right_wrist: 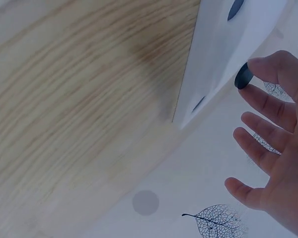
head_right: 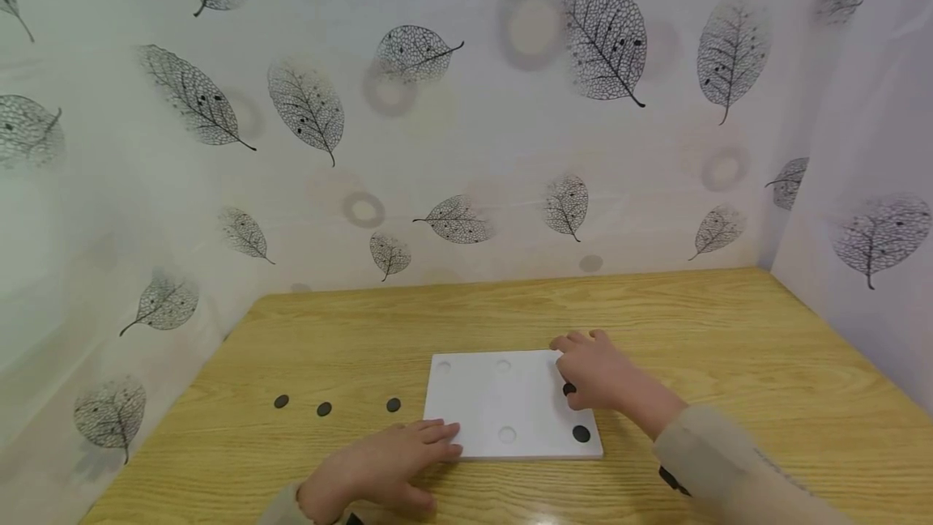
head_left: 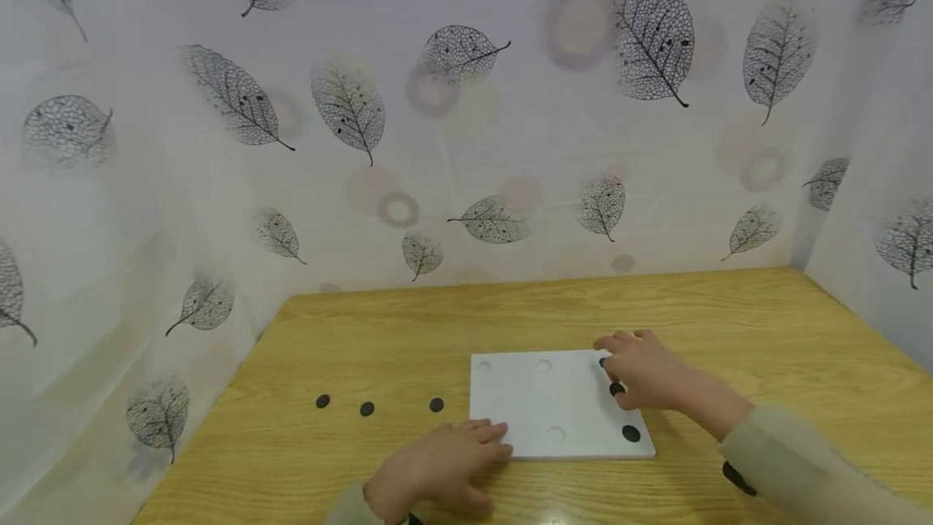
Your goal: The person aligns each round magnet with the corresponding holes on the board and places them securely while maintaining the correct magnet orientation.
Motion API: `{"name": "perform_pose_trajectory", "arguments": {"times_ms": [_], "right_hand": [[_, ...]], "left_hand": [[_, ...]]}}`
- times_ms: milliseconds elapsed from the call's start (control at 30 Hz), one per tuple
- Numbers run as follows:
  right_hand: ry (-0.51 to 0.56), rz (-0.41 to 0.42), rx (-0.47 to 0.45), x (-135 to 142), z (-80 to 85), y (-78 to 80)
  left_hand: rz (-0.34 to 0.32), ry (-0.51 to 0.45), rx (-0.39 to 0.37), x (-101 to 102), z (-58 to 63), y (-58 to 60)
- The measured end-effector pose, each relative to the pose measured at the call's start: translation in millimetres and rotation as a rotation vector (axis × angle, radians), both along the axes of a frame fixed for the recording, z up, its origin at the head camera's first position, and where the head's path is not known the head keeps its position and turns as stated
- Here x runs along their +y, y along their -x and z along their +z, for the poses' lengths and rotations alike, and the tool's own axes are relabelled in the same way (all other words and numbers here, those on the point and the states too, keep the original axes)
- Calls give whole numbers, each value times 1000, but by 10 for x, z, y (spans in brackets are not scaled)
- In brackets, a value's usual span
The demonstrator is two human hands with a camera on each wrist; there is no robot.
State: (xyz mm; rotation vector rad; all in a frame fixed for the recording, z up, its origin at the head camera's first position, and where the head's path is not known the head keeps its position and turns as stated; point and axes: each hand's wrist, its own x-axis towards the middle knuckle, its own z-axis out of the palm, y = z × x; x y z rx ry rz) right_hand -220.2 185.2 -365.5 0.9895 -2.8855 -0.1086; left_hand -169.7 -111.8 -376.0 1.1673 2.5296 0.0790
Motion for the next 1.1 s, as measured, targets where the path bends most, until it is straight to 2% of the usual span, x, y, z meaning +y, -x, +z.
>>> {"name": "perform_pose_trajectory", "arguments": {"times_ms": [300, 567, 1100], "right_hand": [[6, 52, -15, -199, -27, -51], [-27, 91, -76, -405, -18, -113], [33, 164, -146, -666, -96, -170]], "left_hand": [[0, 7, 0, 3, 1, 1], [-4, 9, 6, 1, 20, -10], [-16, 30, 23, 6, 23, 3]]}}
